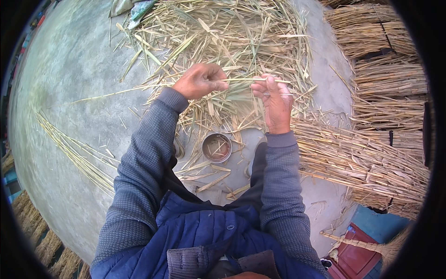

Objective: The person sits on the floor and repeatedly picks up long straw stalks, strips off the outer layers by hand, and places the processed stalks into a pile. The person continues this repetitive manual stripping process throughout the clip.

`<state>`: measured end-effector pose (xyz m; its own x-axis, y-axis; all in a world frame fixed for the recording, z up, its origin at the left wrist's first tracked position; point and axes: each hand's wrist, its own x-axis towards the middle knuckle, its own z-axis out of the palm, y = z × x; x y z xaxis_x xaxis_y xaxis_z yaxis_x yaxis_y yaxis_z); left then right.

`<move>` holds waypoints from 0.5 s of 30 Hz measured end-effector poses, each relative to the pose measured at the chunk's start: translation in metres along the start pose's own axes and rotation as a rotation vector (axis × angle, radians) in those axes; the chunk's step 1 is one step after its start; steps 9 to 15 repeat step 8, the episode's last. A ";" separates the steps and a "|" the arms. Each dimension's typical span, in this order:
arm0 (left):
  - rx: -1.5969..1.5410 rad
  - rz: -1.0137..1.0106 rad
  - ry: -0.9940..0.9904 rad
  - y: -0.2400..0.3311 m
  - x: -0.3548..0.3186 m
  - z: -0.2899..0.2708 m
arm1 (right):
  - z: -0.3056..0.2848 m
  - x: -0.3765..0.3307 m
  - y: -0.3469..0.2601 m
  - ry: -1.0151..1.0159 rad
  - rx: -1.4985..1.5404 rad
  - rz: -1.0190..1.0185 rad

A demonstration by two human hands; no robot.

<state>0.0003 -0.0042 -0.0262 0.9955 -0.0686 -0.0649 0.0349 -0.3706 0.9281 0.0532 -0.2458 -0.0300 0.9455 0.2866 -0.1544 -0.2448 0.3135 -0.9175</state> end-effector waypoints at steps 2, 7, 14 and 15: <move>0.049 0.082 0.076 0.007 0.005 0.025 | 0.009 -0.004 0.005 -0.096 -0.007 0.012; 0.109 0.172 0.211 0.014 0.005 0.038 | 0.013 -0.004 0.002 -0.098 -0.072 0.005; 0.110 0.168 0.210 0.015 0.005 0.038 | 0.012 -0.005 0.001 -0.107 -0.093 0.014; 0.110 0.168 0.210 0.015 0.005 0.038 | 0.012 -0.005 0.001 -0.107 -0.093 0.014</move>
